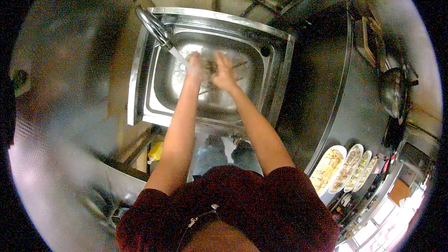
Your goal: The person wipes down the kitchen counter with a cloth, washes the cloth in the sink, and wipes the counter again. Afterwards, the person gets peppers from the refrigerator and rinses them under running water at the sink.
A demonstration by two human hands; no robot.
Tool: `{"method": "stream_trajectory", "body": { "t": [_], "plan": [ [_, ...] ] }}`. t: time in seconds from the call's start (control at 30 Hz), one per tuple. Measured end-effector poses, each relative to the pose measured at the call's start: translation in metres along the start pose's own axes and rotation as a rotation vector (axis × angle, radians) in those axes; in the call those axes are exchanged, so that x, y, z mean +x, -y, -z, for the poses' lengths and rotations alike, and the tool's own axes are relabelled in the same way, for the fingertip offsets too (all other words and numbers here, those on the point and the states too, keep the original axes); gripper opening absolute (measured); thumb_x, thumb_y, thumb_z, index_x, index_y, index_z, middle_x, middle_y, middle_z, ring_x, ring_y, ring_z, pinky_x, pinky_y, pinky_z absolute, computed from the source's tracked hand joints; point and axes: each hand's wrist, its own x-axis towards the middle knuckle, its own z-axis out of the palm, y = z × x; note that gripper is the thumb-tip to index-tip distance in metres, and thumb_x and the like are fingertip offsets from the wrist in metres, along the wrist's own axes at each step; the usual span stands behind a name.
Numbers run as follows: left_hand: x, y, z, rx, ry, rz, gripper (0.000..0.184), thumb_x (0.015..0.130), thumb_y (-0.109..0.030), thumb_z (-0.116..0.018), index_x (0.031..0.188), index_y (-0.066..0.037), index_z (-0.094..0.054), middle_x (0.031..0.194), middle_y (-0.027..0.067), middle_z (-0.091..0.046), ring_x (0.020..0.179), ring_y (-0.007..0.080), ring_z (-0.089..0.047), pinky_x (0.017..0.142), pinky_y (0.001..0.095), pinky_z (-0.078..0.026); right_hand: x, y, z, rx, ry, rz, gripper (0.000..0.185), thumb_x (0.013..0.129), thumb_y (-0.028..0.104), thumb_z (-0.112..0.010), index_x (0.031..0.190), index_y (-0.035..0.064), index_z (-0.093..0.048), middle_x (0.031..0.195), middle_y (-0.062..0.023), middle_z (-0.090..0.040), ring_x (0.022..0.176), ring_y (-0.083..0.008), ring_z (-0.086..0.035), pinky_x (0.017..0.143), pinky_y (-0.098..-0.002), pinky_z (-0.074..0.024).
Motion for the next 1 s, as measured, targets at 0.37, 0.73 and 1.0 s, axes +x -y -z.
{"method": "stream_trajectory", "body": {
  "t": [0.37,0.73,1.0],
  "plan": [
    [0.050,0.046,0.073,-0.551,0.564,0.371,0.039,0.085,-0.037,-0.050,0.107,-0.005,-0.049,0.106,0.0144,-0.054,0.095,0.0258,-0.055,0.084,0.0330,-0.044,-0.003,0.108,0.023,0.138,0.145,-0.097,0.019,0.061,0.011,-0.067,0.078,0.0061,-0.060,0.103,-0.0119,-0.051,0.101,-0.0321,-0.043,0.093,-0.0424,-0.0327],
    [-0.029,0.038,0.027,-0.677,0.330,0.170,0.032,0.086,-0.034,-0.049,0.100,-0.006,-0.051,0.093,0.0110,-0.054,0.075,0.0198,-0.055,0.065,0.0304,-0.048,-0.042,0.092,-0.004,0.268,0.005,-0.002,0.018,0.064,0.021,-0.061,0.078,0.0098,-0.062,0.101,-0.0136,-0.057,0.094,-0.0352,-0.052,0.081,-0.0470,-0.0399],
    [0.013,0.023,0.010,0.246,-0.094,-0.127,0.033,0.085,-0.029,-0.048,0.100,0.000,-0.052,0.090,0.0090,-0.054,0.082,0.0188,-0.053,0.070,0.0332,-0.046,0.036,0.005,-0.019,-0.070,-0.040,-0.395,0.045,0.074,0.040,-0.057,0.104,0.0059,-0.058,0.123,-0.0172,-0.044,0.113,-0.0368,-0.039,0.092,-0.0478,-0.0323]
  ]
}}
